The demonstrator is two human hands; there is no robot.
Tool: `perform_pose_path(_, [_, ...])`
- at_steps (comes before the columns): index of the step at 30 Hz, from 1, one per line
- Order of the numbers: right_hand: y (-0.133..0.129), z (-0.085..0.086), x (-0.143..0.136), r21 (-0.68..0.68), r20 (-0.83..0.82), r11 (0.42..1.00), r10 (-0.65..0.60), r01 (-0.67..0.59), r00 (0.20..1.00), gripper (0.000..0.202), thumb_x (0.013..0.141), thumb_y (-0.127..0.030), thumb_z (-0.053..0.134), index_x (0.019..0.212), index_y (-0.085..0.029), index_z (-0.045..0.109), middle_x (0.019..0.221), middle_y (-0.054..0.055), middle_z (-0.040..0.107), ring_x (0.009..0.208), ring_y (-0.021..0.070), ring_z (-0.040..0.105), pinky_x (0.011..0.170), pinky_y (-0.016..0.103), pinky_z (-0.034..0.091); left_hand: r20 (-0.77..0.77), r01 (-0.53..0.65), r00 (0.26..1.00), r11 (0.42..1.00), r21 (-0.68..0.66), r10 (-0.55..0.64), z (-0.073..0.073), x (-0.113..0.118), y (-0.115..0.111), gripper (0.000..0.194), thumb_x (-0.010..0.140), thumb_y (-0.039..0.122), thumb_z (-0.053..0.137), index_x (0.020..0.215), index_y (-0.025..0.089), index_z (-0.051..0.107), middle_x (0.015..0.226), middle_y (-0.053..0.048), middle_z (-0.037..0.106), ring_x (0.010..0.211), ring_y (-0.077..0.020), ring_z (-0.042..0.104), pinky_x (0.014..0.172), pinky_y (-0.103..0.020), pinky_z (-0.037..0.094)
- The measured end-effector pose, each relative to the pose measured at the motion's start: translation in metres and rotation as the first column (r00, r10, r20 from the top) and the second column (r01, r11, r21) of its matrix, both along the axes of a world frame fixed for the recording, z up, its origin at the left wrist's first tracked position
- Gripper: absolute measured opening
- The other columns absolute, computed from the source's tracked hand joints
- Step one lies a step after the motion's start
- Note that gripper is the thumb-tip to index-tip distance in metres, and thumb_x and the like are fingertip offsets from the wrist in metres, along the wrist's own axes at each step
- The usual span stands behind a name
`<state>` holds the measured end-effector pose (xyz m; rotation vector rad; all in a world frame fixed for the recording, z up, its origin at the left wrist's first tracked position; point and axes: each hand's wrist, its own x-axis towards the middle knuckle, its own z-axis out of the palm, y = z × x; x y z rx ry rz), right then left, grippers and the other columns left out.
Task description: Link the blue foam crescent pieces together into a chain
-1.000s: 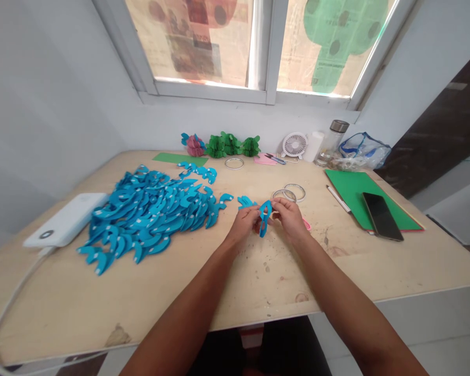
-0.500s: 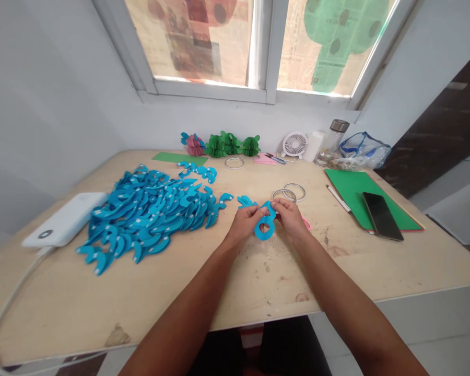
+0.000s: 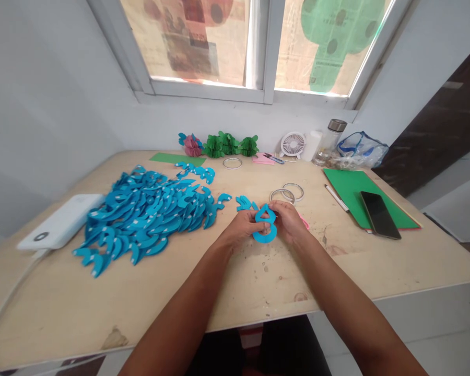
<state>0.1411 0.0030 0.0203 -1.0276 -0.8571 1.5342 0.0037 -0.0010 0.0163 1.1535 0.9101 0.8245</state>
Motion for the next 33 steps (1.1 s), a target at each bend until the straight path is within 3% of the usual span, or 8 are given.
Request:
perform_pose_path(8, [0.002, -0.001, 0.000, 0.055, 0.118, 0.998, 0.005, -0.012, 0.993, 0.014, 0.063, -0.030, 0.062, 0.057, -0.018, 0.057, 0.056, -0.002, 0.057, 0.054, 0.0111, 0.049, 0.057, 0.025, 0.039, -0.017, -0.027, 0.999, 0.999, 0.038, 0.027, 0.001, 0.000, 0.001, 0.014, 0.060, 0.026, 0.067, 0.063, 0.014, 0.062, 0.054, 0.001, 0.056, 0.052, -0.0098, 0.050, 0.056, -0.024, 0.040])
perform_pose_path(11, [0.008, -0.001, 0.007, 0.173, 0.276, 0.981, -0.129, 0.082, 0.953, 0.012, 0.065, -0.032, 0.060, 0.064, -0.020, 0.061, 0.064, -0.001, 0.061, 0.061, 0.0127, 0.052, 0.057, 0.024, 0.039, -0.030, -0.082, 0.996, 0.995, 0.048, 0.084, 0.000, 0.000, 0.003, 0.015, 0.060, 0.028, 0.066, 0.062, 0.014, 0.061, 0.052, 0.002, 0.055, 0.051, -0.0104, 0.050, 0.056, -0.024, 0.040])
perform_pose_path(13, [0.014, 0.000, 0.018, 0.297, 0.356, 0.933, -0.307, 0.204, 0.883, 0.014, 0.068, -0.032, 0.056, 0.069, -0.019, 0.062, 0.073, 0.001, 0.064, 0.066, 0.0141, 0.054, 0.060, 0.025, 0.040, -0.034, -0.145, 0.989, 0.988, 0.045, 0.147, 0.000, 0.000, 0.005, 0.015, 0.058, 0.027, 0.067, 0.062, 0.014, 0.061, 0.051, 0.002, 0.055, 0.051, -0.0105, 0.051, 0.056, -0.024, 0.040])
perform_pose_path(17, [0.025, 0.002, 0.049, 0.481, 0.528, 0.793, -0.602, 0.374, 0.599, 0.019, 0.071, -0.030, 0.050, 0.077, -0.018, 0.063, 0.079, 0.005, 0.066, 0.072, 0.0171, 0.057, 0.068, 0.029, 0.042, -0.040, -0.211, 0.976, 0.977, 0.038, 0.213, 0.000, 0.000, 0.007, 0.014, 0.056, 0.026, 0.067, 0.062, 0.015, 0.059, 0.051, 0.002, 0.056, 0.051, -0.0104, 0.050, 0.054, -0.024, 0.039])
perform_pose_path(21, [0.028, 0.003, 0.071, 0.401, 0.842, 0.878, -0.466, 0.262, 0.273, 0.022, 0.073, -0.024, 0.047, 0.081, -0.018, 0.067, 0.080, 0.006, 0.068, 0.072, 0.0179, 0.057, 0.066, 0.028, 0.041, -0.027, -0.234, 0.971, 0.971, 0.047, 0.236, 0.001, 0.000, 0.006, 0.015, 0.057, 0.027, 0.066, 0.063, 0.015, 0.060, 0.052, 0.001, 0.056, 0.051, -0.0112, 0.050, 0.054, -0.025, 0.039])
perform_pose_path(24, [0.027, 0.000, 0.073, 0.299, 0.941, 0.935, -0.322, 0.193, 0.101, 0.023, 0.073, -0.021, 0.047, 0.081, -0.021, 0.069, 0.080, 0.005, 0.069, 0.073, 0.0184, 0.058, 0.063, 0.027, 0.038, -0.042, -0.226, 0.973, 0.973, 0.055, 0.229, 0.001, -0.001, 0.006, 0.016, 0.058, 0.029, 0.066, 0.063, 0.015, 0.060, 0.053, 0.001, 0.056, 0.051, -0.0115, 0.050, 0.054, -0.025, 0.040])
perform_pose_path(27, [0.026, -0.003, 0.070, 0.231, 0.972, 0.962, -0.236, 0.147, 0.013, 0.024, 0.074, -0.020, 0.047, 0.081, -0.023, 0.069, 0.080, 0.004, 0.069, 0.075, 0.0184, 0.059, 0.060, 0.026, 0.036, -0.031, -0.229, 0.973, 0.972, 0.047, 0.230, 0.001, -0.001, 0.006, 0.015, 0.059, 0.028, 0.066, 0.064, 0.015, 0.060, 0.053, 0.001, 0.056, 0.050, -0.0110, 0.050, 0.054, -0.025, 0.039])
perform_pose_path(33, [0.027, -0.006, 0.072, 0.175, 0.984, 0.976, -0.169, 0.128, -0.055, 0.023, 0.076, -0.021, 0.048, 0.083, -0.024, 0.069, 0.083, 0.005, 0.070, 0.079, 0.0210, 0.061, 0.059, 0.028, 0.035, -0.005, -0.241, 0.970, 0.970, 0.011, 0.241, 0.002, 0.000, 0.004, 0.012, 0.059, 0.024, 0.066, 0.065, 0.014, 0.061, 0.052, 0.002, 0.057, 0.051, -0.0101, 0.052, 0.055, -0.023, 0.040])
